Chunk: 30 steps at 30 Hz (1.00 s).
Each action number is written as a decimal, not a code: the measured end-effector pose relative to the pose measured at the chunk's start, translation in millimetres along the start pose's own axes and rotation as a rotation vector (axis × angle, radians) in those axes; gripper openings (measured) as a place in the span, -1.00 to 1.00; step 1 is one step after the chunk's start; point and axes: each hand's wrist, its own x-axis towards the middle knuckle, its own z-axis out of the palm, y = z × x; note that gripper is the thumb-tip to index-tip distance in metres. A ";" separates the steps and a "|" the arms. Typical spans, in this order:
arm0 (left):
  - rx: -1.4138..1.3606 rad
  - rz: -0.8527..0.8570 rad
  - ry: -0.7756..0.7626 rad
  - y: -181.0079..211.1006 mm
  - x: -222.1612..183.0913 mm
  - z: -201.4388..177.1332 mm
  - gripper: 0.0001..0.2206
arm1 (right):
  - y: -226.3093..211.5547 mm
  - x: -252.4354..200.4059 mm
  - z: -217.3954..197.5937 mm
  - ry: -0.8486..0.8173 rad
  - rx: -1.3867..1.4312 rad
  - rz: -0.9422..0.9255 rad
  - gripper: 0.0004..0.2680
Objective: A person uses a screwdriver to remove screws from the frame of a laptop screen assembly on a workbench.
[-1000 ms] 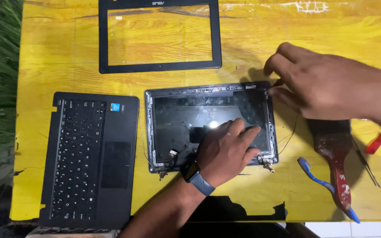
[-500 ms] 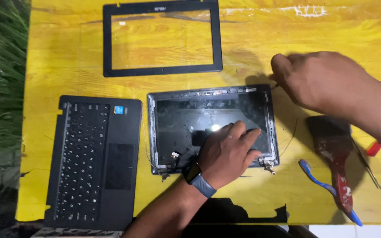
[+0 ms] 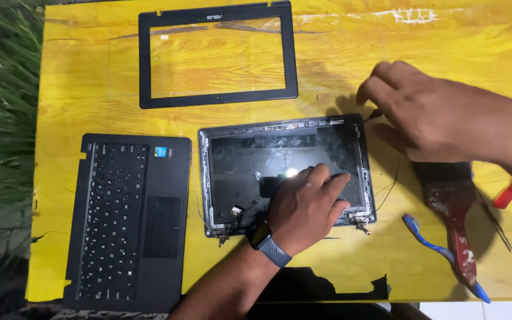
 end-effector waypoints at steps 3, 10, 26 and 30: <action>-0.012 0.017 0.024 -2.4 -0.2 3.4 -0.55 | 14.7 4.0 17.5 -0.064 -0.132 0.006 -0.61; 0.001 0.036 0.049 -2.2 -0.7 2.2 -0.56 | -24.3 5.1 -11.7 -0.101 -0.108 0.268 -0.70; -0.002 0.029 0.052 0.7 0.4 -2.3 -0.56 | 3.2 1.1 15.2 -0.041 -0.178 0.062 -0.83; -0.010 0.041 0.083 0.3 -1.4 -2.0 -0.55 | -14.1 7.4 5.0 -0.169 -0.153 0.272 -0.72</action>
